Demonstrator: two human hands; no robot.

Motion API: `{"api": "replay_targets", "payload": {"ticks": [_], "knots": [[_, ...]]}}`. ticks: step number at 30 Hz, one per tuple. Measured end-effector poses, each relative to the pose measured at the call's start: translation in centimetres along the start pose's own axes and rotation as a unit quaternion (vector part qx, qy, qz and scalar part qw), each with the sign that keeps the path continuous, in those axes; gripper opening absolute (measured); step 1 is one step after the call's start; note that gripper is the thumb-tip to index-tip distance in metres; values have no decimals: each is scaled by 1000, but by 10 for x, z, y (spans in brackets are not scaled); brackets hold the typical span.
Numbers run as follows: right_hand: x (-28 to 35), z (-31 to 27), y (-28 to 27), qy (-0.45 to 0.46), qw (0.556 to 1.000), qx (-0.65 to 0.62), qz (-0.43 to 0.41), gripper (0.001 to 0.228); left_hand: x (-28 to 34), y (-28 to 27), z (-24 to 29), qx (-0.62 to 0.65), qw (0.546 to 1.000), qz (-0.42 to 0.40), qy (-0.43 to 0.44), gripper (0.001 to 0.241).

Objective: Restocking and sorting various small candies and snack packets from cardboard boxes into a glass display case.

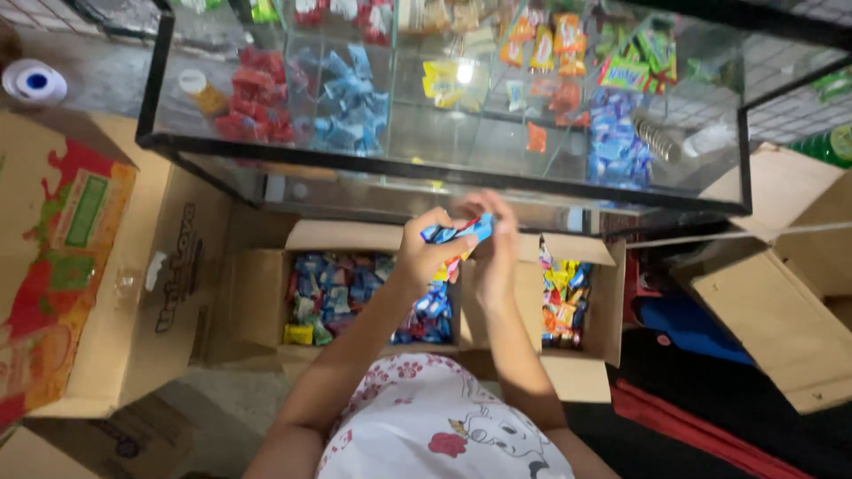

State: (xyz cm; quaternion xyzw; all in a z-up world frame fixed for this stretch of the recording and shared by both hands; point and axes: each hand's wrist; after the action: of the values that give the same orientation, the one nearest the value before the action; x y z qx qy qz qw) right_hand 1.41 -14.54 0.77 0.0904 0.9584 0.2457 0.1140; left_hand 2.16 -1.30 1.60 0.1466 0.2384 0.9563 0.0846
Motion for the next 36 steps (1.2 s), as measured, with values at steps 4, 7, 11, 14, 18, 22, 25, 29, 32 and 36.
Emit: {"api": "replay_targets", "payload": {"ticks": [4, 7, 11, 14, 18, 22, 25, 29, 32, 36], "knots": [[30, 12, -10, 137, 989, -56, 6, 49, 12, 3, -5, 5, 999, -32, 43, 17], [37, -6, -1, 172, 983, -66, 16, 45, 23, 4, -4, 52, 998, -23, 7, 18], [42, 0, -6, 163, 984, -57, 33, 33, 40, -3, 6, 54, 998, -21, -18, 25], [41, 6, 1, 165, 983, -69, 36, 32, 43, -18, -4, 89, 996, -2, -32, 27], [31, 20, 32, 200, 976, -81, 30, 35, 56, -37, 14, 126, 992, 27, -10, 29], [14, 60, 42, 180, 979, -90, 16, 32, 55, -81, 14, 156, 984, 73, -45, 34], [12, 59, 78, 189, 978, -88, 12, 31, 54, -118, 13, 178, 979, 81, -61, 34], [5, 74, 103, 186, 981, 49, -38, 30, 61, -153, 26, 191, 977, 83, -51, 35], [-10, 84, 122, 131, 969, 162, -135, 27, 56, -178, 29, 204, 970, 117, -62, 36], [-30, 96, 153, 143, 972, 172, -71, 30, 57, -201, 37, 198, 971, 123, -59, 36]]}}
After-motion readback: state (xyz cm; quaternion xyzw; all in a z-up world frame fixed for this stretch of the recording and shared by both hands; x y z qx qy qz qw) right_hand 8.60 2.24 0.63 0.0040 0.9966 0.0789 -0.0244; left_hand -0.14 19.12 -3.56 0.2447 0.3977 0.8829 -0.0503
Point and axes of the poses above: each hand's wrist, its own x-axis away from the middle knuckle, its own y-axis out of the palm, z = x × y, and after that the axes turned 7 degrees about -x, right-handed
